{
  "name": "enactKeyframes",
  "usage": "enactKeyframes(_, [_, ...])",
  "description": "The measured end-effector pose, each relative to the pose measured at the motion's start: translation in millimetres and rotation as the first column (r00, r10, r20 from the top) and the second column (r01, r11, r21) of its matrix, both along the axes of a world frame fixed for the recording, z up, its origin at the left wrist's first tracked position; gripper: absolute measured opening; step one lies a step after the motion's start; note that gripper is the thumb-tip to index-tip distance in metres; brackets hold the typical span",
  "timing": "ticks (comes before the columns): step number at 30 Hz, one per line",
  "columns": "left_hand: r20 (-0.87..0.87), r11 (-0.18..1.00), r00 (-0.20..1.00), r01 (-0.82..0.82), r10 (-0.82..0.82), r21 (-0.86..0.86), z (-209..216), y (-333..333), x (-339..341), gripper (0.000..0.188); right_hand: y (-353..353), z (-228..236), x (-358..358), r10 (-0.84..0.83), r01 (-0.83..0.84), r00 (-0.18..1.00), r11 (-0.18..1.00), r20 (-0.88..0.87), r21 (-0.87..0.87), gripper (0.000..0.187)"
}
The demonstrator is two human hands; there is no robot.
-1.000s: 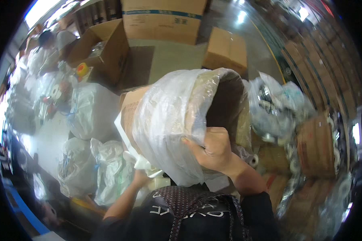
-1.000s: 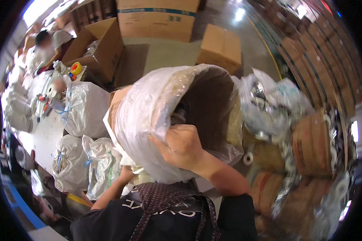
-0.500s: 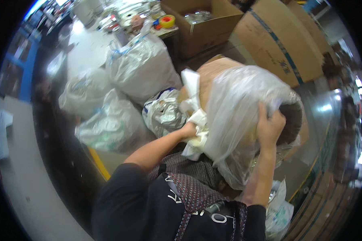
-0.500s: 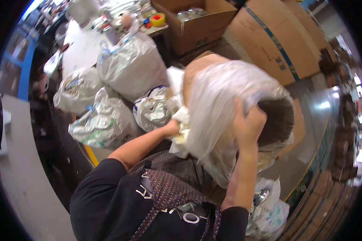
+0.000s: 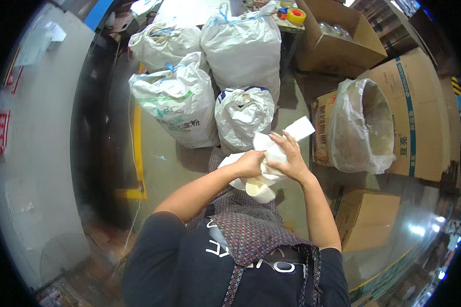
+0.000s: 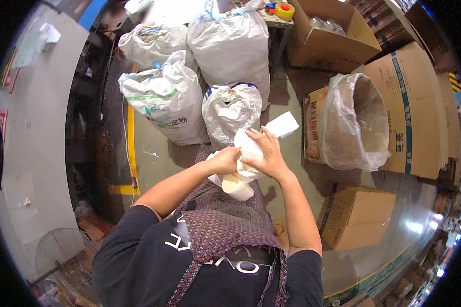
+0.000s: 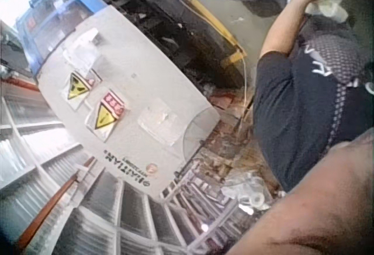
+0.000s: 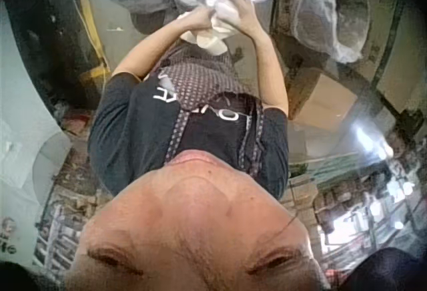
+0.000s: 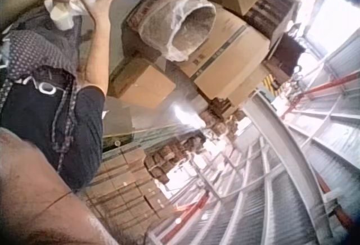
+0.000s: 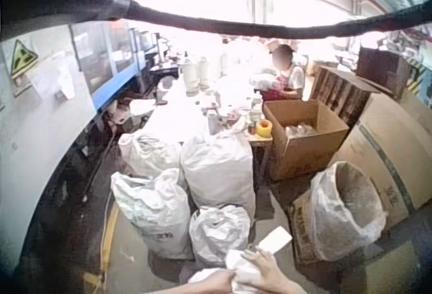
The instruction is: The person assembles plastic pitchers by fitting lids, handles, and decorative bands onto the pitcher bodies.
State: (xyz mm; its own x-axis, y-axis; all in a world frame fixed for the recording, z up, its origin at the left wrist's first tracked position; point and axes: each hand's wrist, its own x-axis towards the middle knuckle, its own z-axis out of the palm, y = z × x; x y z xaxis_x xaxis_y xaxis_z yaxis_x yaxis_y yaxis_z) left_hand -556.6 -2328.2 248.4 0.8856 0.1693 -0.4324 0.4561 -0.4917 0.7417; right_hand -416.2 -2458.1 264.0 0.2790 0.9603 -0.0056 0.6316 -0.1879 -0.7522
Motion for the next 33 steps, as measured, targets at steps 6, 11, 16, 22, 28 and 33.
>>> enactKeyframes(6, [0.315, 0.782, 0.894, -0.059, 0.318, -0.621, 35, -2, -14, 0.035, -33, 11, -26, -0.196, 0.037, 0.156, 0.980, -0.968, -0.193, 0.103])
enactKeyframes(11, [0.393, 0.835, 0.822, -0.167, 0.412, -0.525, 50, -9, -17, 0.030, -24, 32, -50, -0.148, 0.186, -0.016, 0.971, -0.989, -0.148, 0.099])
enactKeyframes(16, [0.506, 0.875, 0.752, -0.191, 0.422, -0.446, 63, -1, -25, 0.033, -23, 33, -54, -0.171, 0.160, -0.117, 0.969, -0.978, -0.189, 0.097])
enactKeyframes(22, [0.653, 0.935, 0.668, -0.252, 0.356, -0.251, 97, 9, -54, 0.033, -17, 49, -86, -0.201, 0.064, -0.143, 0.975, -0.969, -0.212, 0.099])
enactKeyframes(28, [0.707, 0.952, 0.685, -0.301, 0.177, 0.054, 123, 31, -85, 0.043, 0, 41, -117, -0.223, 0.132, -0.081, 0.964, -0.972, -0.232, 0.061])
enactKeyframes(33, [0.592, 0.975, 0.789, -0.220, 0.168, 0.016, 134, 56, -110, 0.054, 36, 62, -132, -0.181, 0.158, 0.646, 0.982, -0.741, -0.101, 0.056])
